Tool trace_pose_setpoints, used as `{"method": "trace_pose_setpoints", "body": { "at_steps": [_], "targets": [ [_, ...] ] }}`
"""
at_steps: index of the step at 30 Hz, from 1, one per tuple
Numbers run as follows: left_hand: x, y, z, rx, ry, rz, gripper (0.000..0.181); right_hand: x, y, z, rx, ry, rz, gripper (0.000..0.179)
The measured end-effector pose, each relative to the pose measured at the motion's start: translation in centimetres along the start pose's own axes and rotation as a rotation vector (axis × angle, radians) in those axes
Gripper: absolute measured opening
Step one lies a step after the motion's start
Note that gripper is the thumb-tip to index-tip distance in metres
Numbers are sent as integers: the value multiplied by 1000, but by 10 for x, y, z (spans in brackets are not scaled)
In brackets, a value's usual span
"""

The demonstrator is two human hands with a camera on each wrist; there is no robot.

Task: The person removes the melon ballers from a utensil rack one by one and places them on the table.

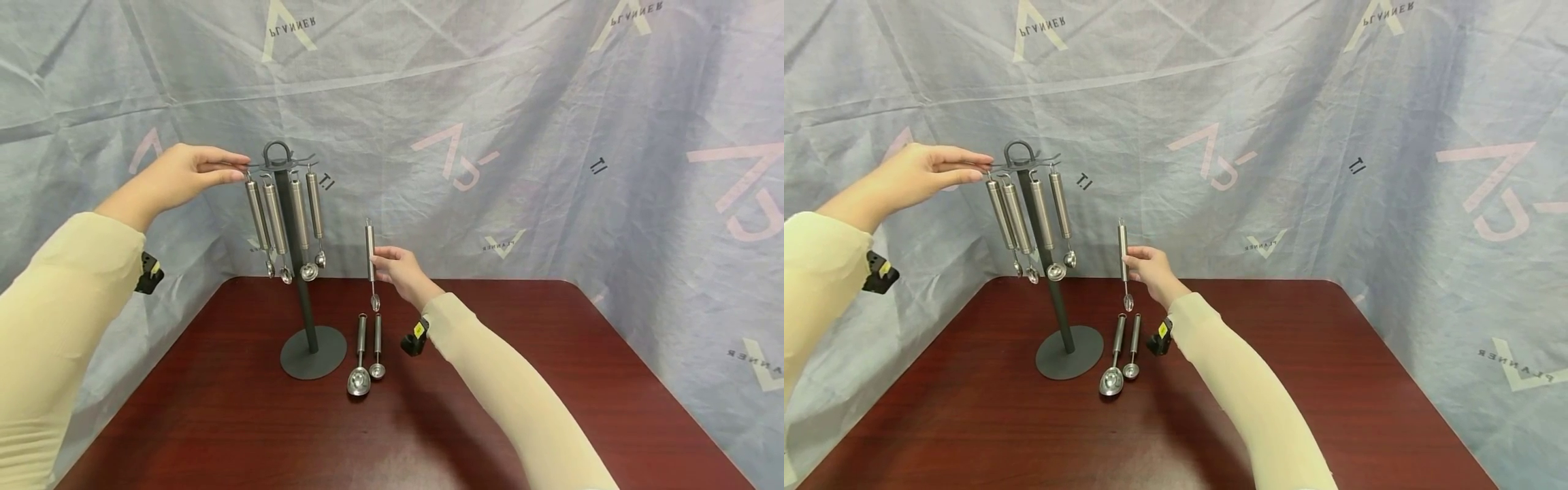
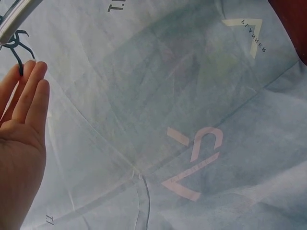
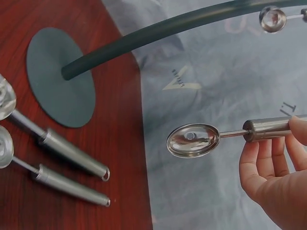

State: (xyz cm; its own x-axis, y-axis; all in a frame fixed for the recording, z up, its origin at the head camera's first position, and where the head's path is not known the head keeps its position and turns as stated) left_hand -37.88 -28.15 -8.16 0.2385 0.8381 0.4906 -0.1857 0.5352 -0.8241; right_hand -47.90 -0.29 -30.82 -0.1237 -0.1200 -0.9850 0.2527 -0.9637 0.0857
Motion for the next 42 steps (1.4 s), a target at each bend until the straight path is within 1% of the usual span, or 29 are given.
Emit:
{"method": "trace_pose_setpoints", "body": {
  "at_steps": [3, 6, 11, 14, 18, 22, 26, 29, 33, 37, 42],
  "targets": [
    [0, 1, 1, -14, -2, 7, 54, 5, -4, -2, 6, 10, -9, 34],
    [-2, 0, 1, 7, 5, -11, 53, 8, -9, -3, 12, 15, -20, 35],
    [-5, 0, -2, 75, 23, -64, 49, 13, -15, -7, 9, 16, -47, 35],
    [-6, -1, -4, 133, 28, -94, 46, 15, -19, -12, 4, 26, -70, 34],
    [-7, -3, -7, 200, 20, -151, 43, 21, -25, -18, 8, 48, -94, 33],
    [-9, -3, -8, 234, 4, -185, 42, 26, -27, -22, 16, 59, -109, 33],
    [-9, -3, -10, 244, -8, -194, 43, 29, -28, -26, 25, 73, -114, 32],
    [-9, -3, -10, 243, -15, -183, 44, 33, -29, -29, 33, 92, -123, 33],
    [-6, -4, -11, 245, 0, -141, 44, 40, -32, -32, 46, 115, -139, 34],
    [-4, -5, -12, 233, 17, -99, 45, 48, -35, -35, 56, 134, -154, 31],
    [-2, -7, -12, 230, 33, -71, 44, 59, -39, -38, 66, 165, -174, 29]
  ]
}}
Point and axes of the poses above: each hand's wrist, its own z-axis towards the middle knuckle, its own y-axis out of the palm, x = y × z, the point moved 10 cm from there along z, towards the middle knuckle, and after that the axes turned 7 degrees about -y, right-handed, at the moved point
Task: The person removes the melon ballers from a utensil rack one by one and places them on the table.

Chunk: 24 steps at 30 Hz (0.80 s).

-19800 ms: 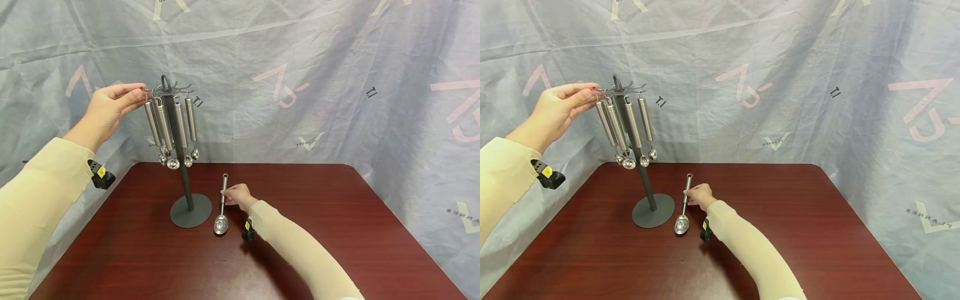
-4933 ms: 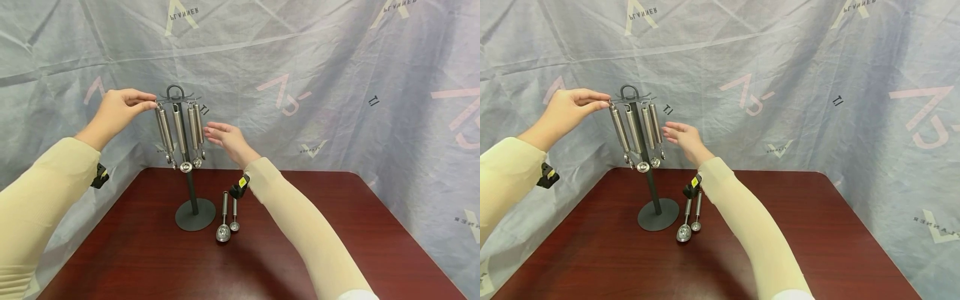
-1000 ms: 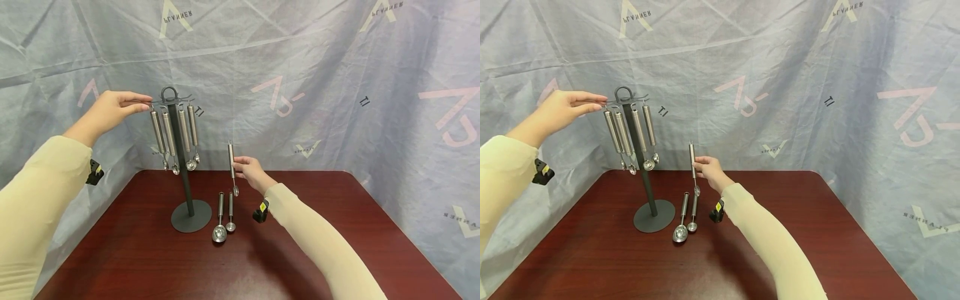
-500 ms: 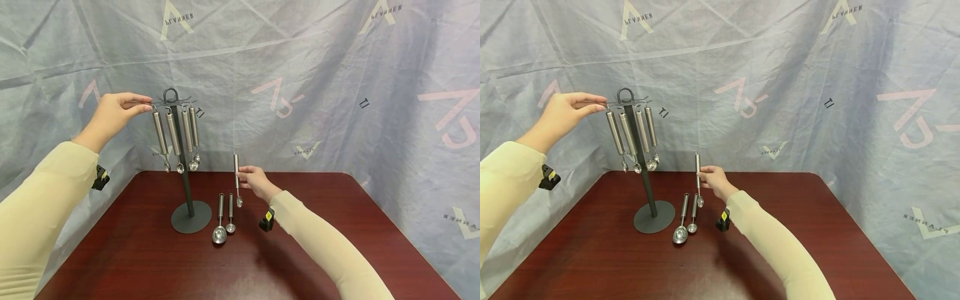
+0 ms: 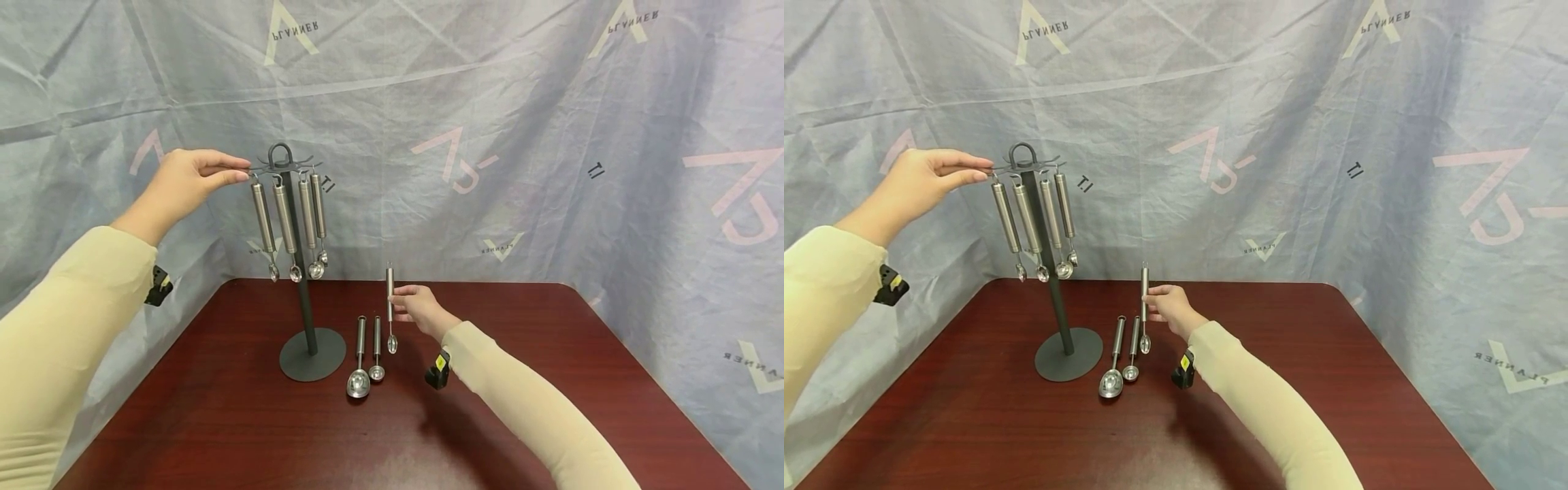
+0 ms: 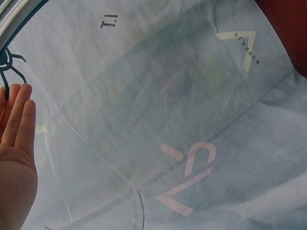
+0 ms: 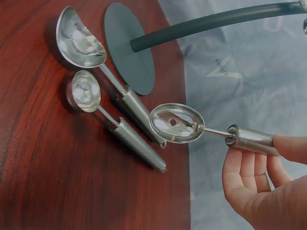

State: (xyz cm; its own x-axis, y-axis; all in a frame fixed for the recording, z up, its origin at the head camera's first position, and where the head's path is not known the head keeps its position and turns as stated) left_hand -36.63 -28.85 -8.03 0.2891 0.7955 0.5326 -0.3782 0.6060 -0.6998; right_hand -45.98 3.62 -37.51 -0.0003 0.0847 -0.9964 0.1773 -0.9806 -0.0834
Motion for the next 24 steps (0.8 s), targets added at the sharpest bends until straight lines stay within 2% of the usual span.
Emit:
{"method": "trace_pose_setpoints", "body": {
  "at_steps": [11, 24],
  "targets": [
    [0, 0, -4, 52, -14, -24, 44, 23, 0, -3, -13, 41, -41, 29],
    [-7, 2, -1, 49, -43, -69, 43, 48, -3, -2, 27, 63, -88, 26]
  ]
}}
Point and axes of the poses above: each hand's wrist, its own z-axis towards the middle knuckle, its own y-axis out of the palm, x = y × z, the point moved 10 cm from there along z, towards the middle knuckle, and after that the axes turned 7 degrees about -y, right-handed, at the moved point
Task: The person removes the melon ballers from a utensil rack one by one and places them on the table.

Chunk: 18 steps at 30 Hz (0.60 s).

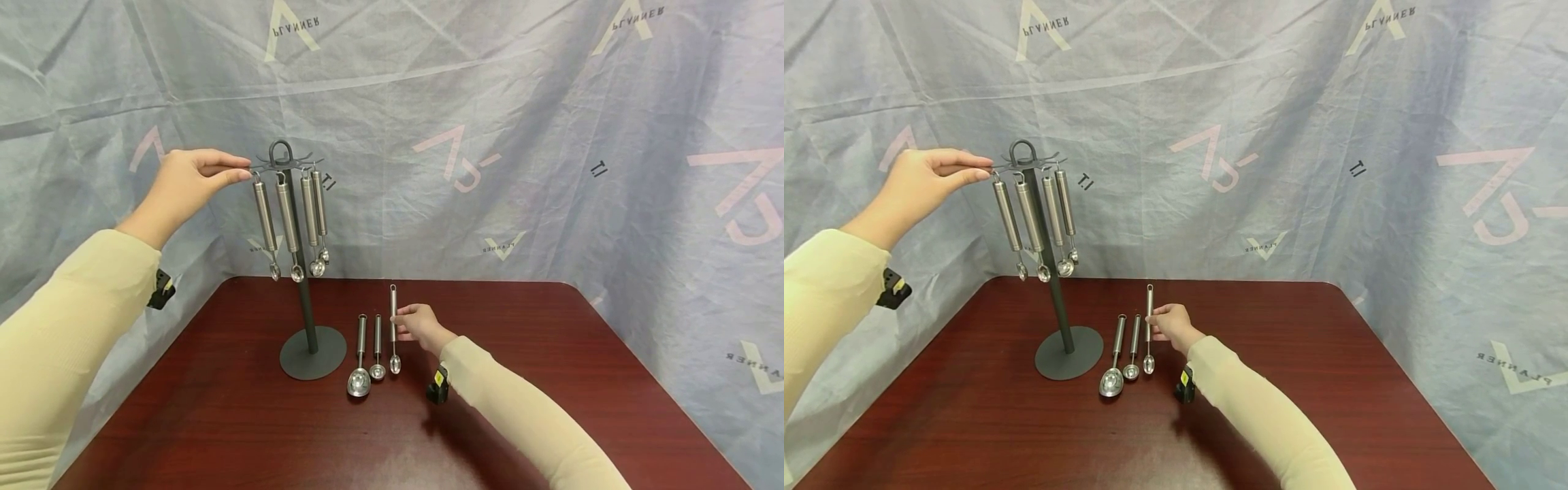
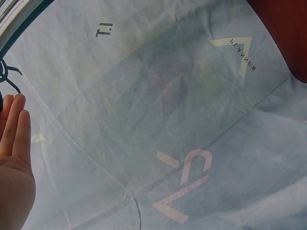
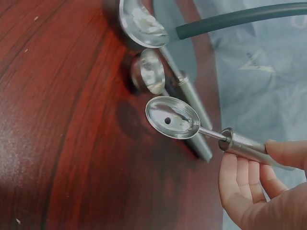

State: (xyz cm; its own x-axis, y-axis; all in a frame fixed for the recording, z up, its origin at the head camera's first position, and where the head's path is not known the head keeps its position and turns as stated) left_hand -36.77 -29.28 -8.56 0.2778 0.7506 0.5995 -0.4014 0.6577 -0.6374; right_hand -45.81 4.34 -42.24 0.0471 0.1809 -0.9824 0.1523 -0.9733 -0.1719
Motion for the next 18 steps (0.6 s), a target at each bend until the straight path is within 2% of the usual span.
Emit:
{"method": "trace_pose_setpoints", "body": {
  "at_steps": [7, 18],
  "targets": [
    [-3, 2, 2, -30, -28, -15, 44, 14, -1, 4, 12, 14, -30, 26],
    [-1, 1, -1, -1, -16, -36, 43, 32, 3, 9, -6, 76, -29, 18]
  ]
}}
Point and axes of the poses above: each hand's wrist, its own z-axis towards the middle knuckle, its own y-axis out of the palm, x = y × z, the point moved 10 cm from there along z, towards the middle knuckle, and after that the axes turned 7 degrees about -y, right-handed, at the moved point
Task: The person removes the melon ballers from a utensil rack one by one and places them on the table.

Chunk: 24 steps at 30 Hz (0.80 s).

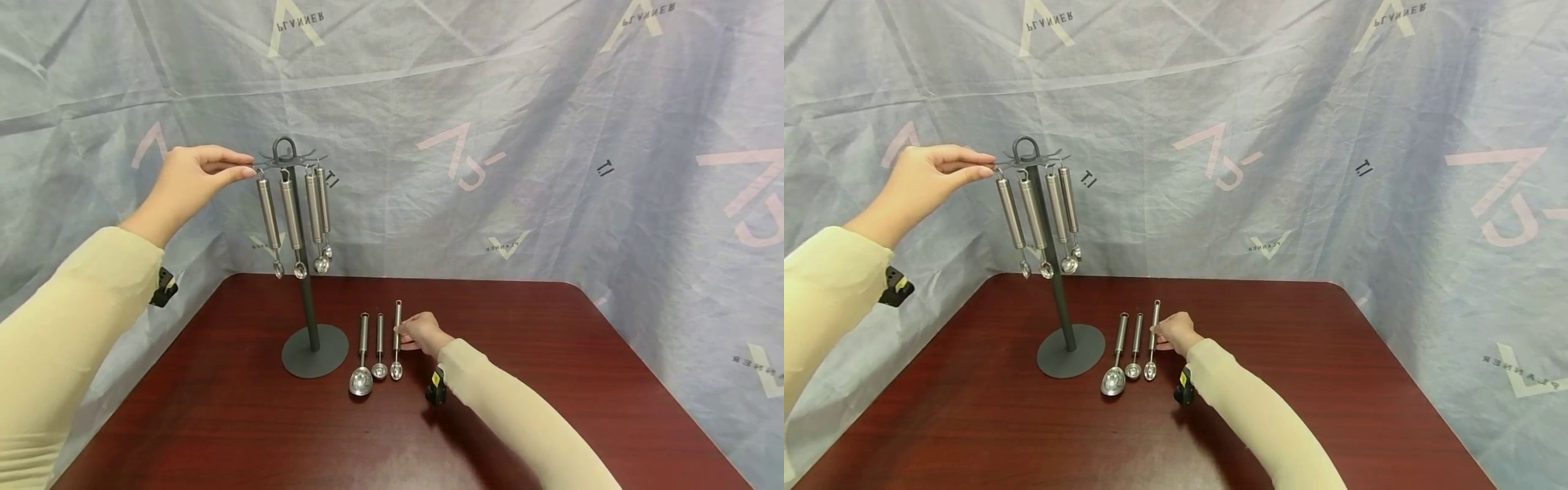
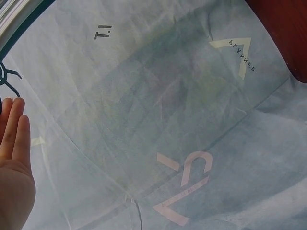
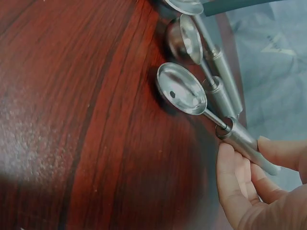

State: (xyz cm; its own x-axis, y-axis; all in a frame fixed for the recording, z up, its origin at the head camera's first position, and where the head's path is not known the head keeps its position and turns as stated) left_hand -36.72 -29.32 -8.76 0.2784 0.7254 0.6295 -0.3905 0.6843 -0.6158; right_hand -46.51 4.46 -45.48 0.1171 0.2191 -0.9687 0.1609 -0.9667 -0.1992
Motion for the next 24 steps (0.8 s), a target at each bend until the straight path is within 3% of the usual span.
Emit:
{"method": "trace_pose_setpoints", "body": {
  "at_steps": [5, 13, 24],
  "targets": [
    [2, 1, 0, 2, 10, -9, 42, 7, 1, 4, 8, 16, -35, 19],
    [2, 0, -1, 12, 23, -23, 41, 11, 1, 5, 63, 52, -89, 40],
    [2, -1, -3, 18, 18, -50, 39, 6, -1, 8, 92, 68, -187, 52]
  ]
}}
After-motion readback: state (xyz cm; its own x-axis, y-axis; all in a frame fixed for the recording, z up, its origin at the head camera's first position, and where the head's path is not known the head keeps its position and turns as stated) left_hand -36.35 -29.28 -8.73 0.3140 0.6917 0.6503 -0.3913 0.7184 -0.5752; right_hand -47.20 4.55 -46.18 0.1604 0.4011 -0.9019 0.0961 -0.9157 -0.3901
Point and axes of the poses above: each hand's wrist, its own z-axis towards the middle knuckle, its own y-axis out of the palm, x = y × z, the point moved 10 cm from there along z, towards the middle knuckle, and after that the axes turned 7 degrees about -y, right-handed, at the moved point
